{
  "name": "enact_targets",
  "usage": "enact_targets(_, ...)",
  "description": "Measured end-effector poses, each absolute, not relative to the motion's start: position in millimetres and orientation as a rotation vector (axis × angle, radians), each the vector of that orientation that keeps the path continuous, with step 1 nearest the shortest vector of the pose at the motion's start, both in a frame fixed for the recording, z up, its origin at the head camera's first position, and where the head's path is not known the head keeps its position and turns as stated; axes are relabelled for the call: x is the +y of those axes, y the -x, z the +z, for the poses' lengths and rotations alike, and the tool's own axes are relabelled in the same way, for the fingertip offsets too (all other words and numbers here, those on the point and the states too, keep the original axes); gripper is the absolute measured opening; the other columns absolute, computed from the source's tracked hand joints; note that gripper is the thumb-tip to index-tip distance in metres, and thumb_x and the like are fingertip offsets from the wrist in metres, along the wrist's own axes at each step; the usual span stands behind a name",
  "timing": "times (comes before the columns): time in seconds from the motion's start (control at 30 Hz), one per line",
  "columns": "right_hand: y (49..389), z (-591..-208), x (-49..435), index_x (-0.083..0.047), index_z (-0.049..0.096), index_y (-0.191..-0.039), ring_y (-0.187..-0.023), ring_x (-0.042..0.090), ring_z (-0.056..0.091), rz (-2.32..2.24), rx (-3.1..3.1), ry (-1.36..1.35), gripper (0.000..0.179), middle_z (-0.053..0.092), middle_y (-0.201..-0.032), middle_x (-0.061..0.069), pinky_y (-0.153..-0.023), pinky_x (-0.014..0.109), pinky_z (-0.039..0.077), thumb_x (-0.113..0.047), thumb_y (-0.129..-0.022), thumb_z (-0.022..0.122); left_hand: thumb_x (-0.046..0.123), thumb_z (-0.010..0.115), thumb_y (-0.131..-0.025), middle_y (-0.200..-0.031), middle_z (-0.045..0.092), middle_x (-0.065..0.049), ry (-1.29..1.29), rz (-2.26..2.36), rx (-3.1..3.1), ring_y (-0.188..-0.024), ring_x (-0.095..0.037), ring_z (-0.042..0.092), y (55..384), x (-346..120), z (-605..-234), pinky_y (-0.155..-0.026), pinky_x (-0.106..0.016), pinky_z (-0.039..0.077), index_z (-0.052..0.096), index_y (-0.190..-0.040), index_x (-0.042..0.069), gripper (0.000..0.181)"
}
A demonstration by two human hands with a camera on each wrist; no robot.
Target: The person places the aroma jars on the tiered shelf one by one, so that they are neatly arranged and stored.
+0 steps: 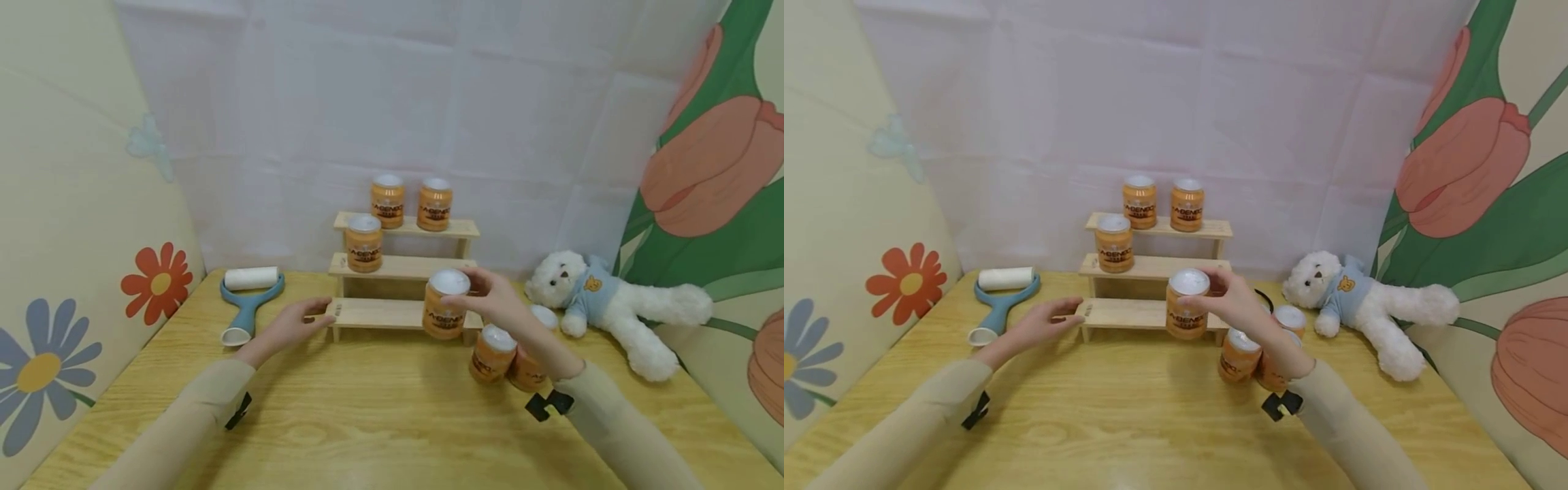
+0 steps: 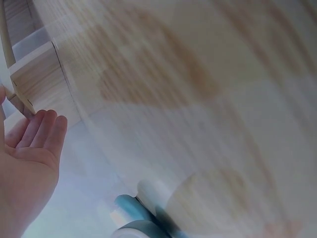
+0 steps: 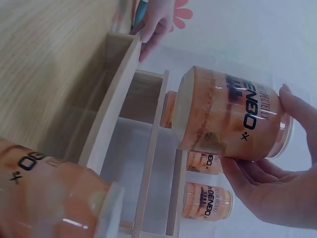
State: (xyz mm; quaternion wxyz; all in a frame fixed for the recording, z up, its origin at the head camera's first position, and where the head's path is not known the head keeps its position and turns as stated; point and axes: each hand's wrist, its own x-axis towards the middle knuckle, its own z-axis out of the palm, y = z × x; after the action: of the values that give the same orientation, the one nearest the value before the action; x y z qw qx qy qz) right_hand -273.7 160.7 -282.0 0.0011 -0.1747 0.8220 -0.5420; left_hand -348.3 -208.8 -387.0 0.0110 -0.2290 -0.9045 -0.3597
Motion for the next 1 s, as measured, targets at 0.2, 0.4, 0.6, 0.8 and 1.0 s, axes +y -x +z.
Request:
enact_targets(0.2, 288.6, -273.3, 152.7, -0.015, 0.050, -0.134, -0.112, 0.023, 0.058, -1.755, 2.549, 0.514, 0.064, 0.060, -0.124, 0.010, -0.089, 0.037, 0.053, -0.035, -0.079, 0.076, 0.035, 0.054, -0.096, -0.135, 0.048, -0.026, 0.729, -1.123, -2.822, -0.122, -0.040, 0.049, 347.3, -209.2, -387.1, -0.097, -0.050, 0.046, 0.040, -0.139, -0.005, 0.060)
enact_targets(0.4, 302.1, -261.3, 141.3, -0.013, 0.048, -0.136, -0.112, 0.024, 0.057, -1.768, 2.558, 0.533, 0.060, 0.059, -0.125, 0.011, -0.089, 0.037, 0.053, -0.030, -0.084, 0.072, 0.035, 0.053, -0.096, -0.135, 0.048, -0.026, 0.740, -1.128, -2.812, -0.122, -0.040, 0.049, 348.2, -208.9, -386.9, -0.098, -0.050, 0.046, 0.040, -0.139, -0.005, 0.060)
enact_targets(0.6, 319.9, -254.0, 130.8, -0.008, 0.050, -0.134, -0.108, 0.023, 0.058, -1.775, 2.592, 0.575, 0.055, 0.060, -0.121, 0.012, -0.088, 0.035, 0.051, -0.025, -0.085, 0.070, 0.032, 0.054, -0.096, -0.136, 0.048, -0.025, 0.725, -1.170, -2.811, -0.123, -0.040, 0.048, 348.1, -208.9, -387.8, -0.099, -0.051, 0.045, 0.041, -0.139, -0.003, 0.057)
enact_targets(0.8, 339.1, -252.6, 121.2, -0.008, 0.047, -0.137, -0.114, 0.025, 0.055, -1.812, 2.565, 0.539, 0.060, 0.057, -0.126, 0.013, -0.097, 0.040, 0.048, -0.025, -0.085, 0.071, 0.033, 0.054, -0.096, -0.135, 0.049, -0.025, 0.732, -1.146, -2.802, -0.122, -0.040, 0.049, 348.6, -209.5, -387.3, -0.098, -0.051, 0.045, 0.042, -0.138, -0.004, 0.057)
enact_targets(1.0, 356.4, -257.5, 114.9, -0.008, 0.044, -0.139, -0.119, 0.026, 0.052, -1.835, 2.551, 0.504, 0.063, 0.054, -0.131, 0.012, -0.100, 0.041, 0.045, -0.024, -0.085, 0.071, 0.034, 0.055, -0.095, -0.135, 0.049, -0.024, 0.733, -1.146, -2.802, -0.122, -0.039, 0.050, 349.1, -209.0, -388.6, -0.098, -0.050, 0.045, 0.043, -0.138, -0.002, 0.058)
